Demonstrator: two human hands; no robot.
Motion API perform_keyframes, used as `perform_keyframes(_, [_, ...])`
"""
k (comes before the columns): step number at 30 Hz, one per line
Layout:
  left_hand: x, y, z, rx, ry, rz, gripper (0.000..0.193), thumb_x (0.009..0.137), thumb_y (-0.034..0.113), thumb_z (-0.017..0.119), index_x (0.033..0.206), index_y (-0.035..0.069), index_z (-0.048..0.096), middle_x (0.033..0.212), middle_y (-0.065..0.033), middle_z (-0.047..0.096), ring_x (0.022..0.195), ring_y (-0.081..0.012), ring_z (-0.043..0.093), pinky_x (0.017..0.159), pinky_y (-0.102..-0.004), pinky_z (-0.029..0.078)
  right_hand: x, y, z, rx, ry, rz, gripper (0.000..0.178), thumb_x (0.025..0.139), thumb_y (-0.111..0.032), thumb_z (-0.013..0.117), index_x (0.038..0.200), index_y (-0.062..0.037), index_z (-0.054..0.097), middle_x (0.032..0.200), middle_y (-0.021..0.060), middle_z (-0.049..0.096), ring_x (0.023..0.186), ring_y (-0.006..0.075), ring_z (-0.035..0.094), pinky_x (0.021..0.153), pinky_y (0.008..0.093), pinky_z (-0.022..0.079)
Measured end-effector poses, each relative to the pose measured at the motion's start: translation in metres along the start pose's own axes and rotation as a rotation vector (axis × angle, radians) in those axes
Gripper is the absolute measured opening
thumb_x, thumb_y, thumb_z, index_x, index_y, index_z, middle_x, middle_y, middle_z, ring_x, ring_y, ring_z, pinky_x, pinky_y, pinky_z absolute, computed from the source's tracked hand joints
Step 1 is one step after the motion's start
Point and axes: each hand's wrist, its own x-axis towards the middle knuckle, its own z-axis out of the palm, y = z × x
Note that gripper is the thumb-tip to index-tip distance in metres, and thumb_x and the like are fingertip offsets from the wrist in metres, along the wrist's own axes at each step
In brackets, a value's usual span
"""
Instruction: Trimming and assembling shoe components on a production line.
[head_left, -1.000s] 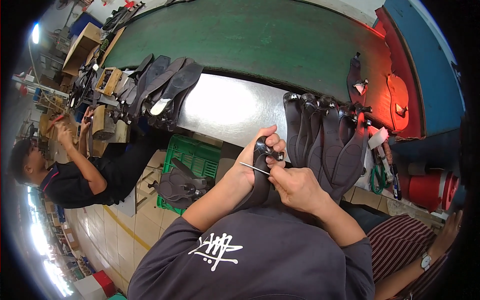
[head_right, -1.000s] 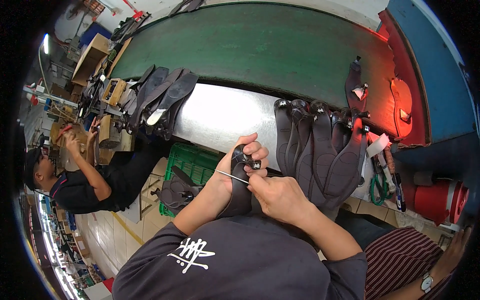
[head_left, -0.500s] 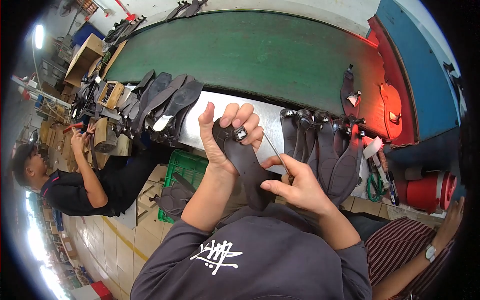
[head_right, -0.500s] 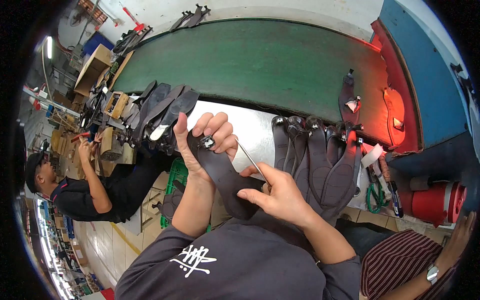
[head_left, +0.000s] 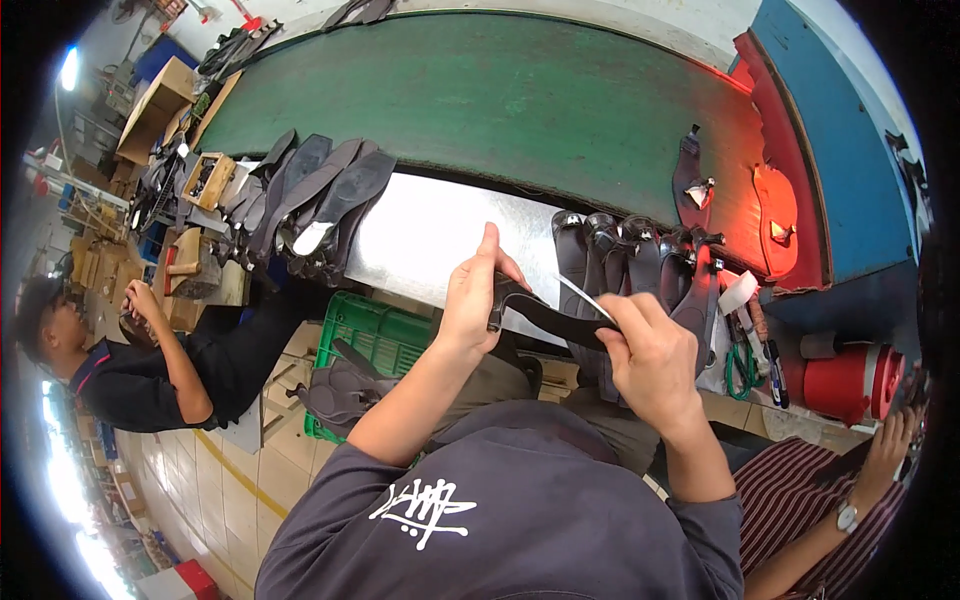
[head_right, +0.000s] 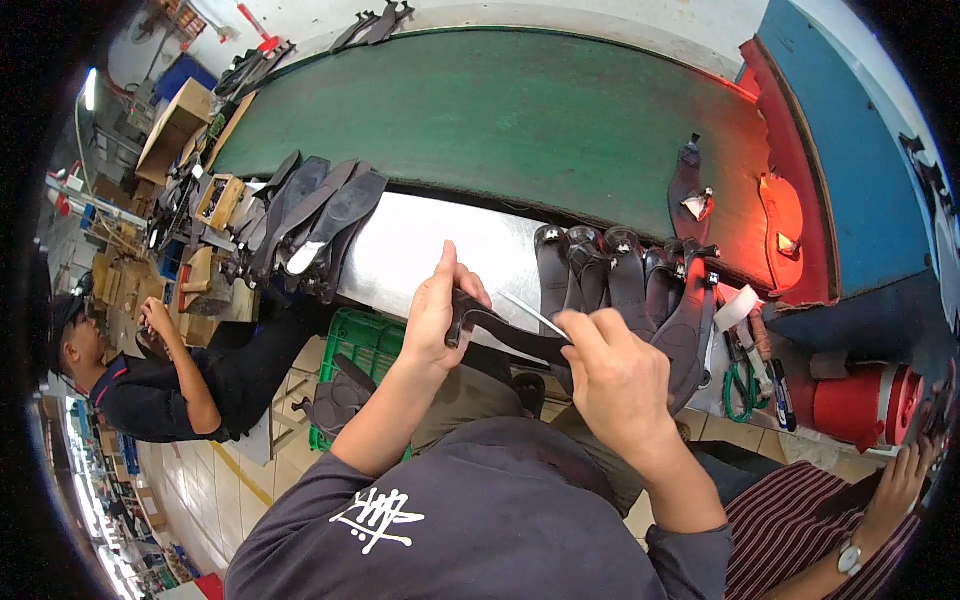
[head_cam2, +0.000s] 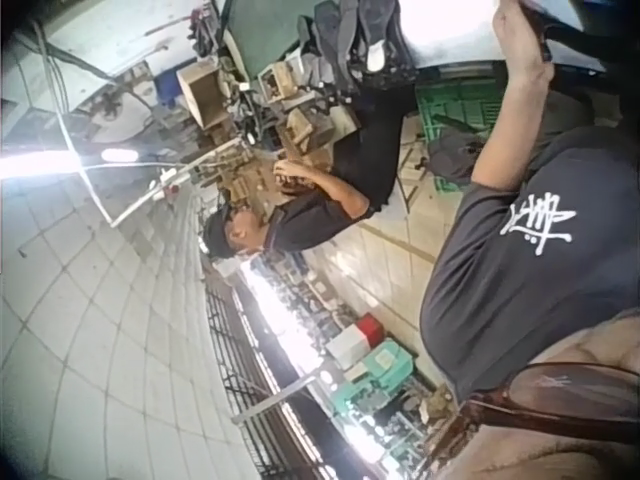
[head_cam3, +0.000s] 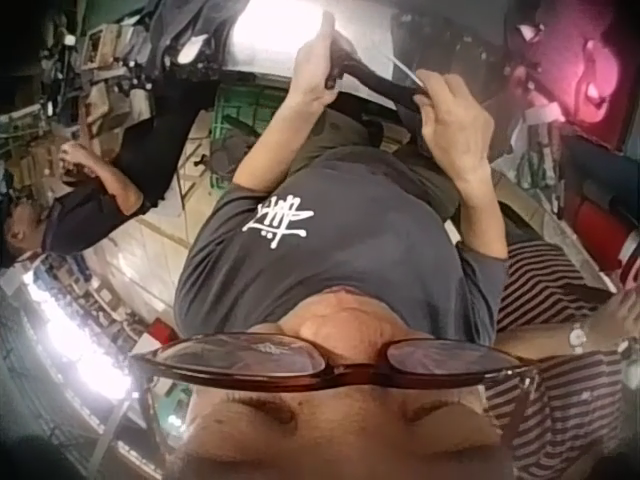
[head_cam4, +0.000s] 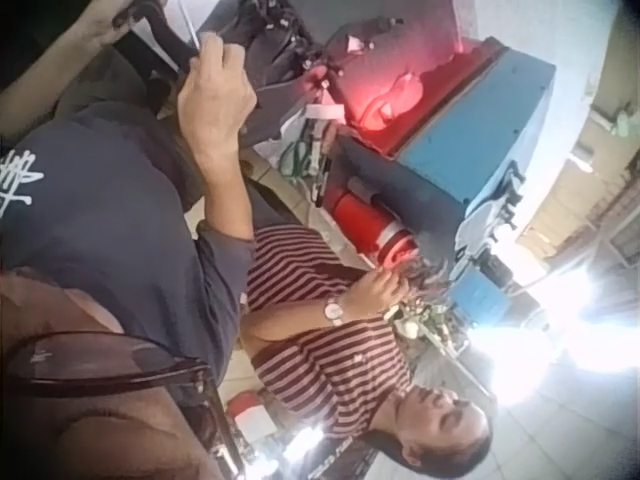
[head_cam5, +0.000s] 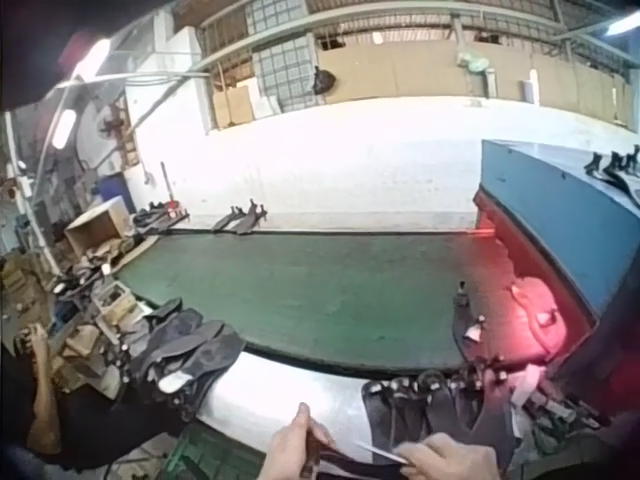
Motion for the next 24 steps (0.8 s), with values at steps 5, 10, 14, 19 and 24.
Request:
perform_keyframes(5, [-0.003, -0.002, 0.007, -0.164, 0.119, 0.083, 0.072, 0.097, 0.062, 0.024, 0.062, 0.005, 0.051, 0.059, -0.0091, 0.056, 0.054, -0.0179, 0.056, 0.057, -0.0288, 0.048, -0.011, -0.003, 0.021, 0.333, 0.189, -0.093, 0.048, 0.080, 0.001, 0.065, 0.126, -0.0093, 0.060, 0.089, 0.0125, 0.055, 0.059, 0.0211, 0.055, 0.056, 0.0320, 0.046])
perform_keyframes(10, [-0.012, -0.002, 0.021, -0.183, 0.075, 0.072, 0.076, 0.095, 0.066, 0.018, 0.061, 0.005, 0.049, 0.060, -0.0066, 0.052, 0.056, -0.0172, 0.056, 0.060, -0.0277, 0.047, -0.023, -0.024, 0.037, 0.846, -0.198, 0.267, 0.057, 0.086, 0.003, 0.055, 0.140, -0.0053, 0.040, 0.061, 0.0052, 0.056, 0.055, 0.0112, 0.052, 0.057, 0.0256, 0.045])
perform_keyframes(14, [-0.017, -0.005, 0.030, -0.209, 0.082, 0.106, 0.071, 0.095, 0.066, 0.021, 0.059, 0.008, 0.042, 0.058, -0.0071, 0.047, 0.056, -0.0188, 0.049, 0.058, -0.0295, 0.044, -0.024, -0.022, 0.051, 1.359, -0.240, 0.552, 0.036, 0.092, 0.000, 0.051, 0.127, -0.0029, 0.047, 0.063, -0.0003, 0.055, 0.058, 0.0046, 0.049, 0.053, 0.0206, 0.038])
perform_keyframes(19, [-0.016, -0.012, 0.034, -0.295, 0.200, 0.062, 0.068, 0.097, 0.062, 0.026, 0.058, 0.009, 0.042, 0.059, -0.0062, 0.047, 0.055, -0.0170, 0.047, 0.057, -0.0299, 0.043, -0.030, -0.018, 0.074, 1.232, -0.033, 0.508, 0.029, 0.093, -0.003, 0.053, 0.122, -0.0001, 0.055, 0.064, -0.0027, 0.052, 0.058, 0.0021, 0.045, 0.052, 0.0192, 0.036])
perform_keyframes(24, [-0.010, -0.026, 0.025, -0.249, 0.174, 0.089, 0.068, 0.098, 0.059, 0.026, 0.058, 0.007, 0.045, 0.061, -0.0054, 0.048, 0.053, -0.0157, 0.048, 0.056, -0.0280, 0.045, -0.031, -0.010, 0.085, 1.193, 0.060, 0.474, 0.024, 0.096, -0.007, 0.053, 0.117, 0.0012, 0.059, 0.063, -0.0032, 0.051, 0.055, 0.0022, 0.042, 0.048, 0.0184, 0.033])
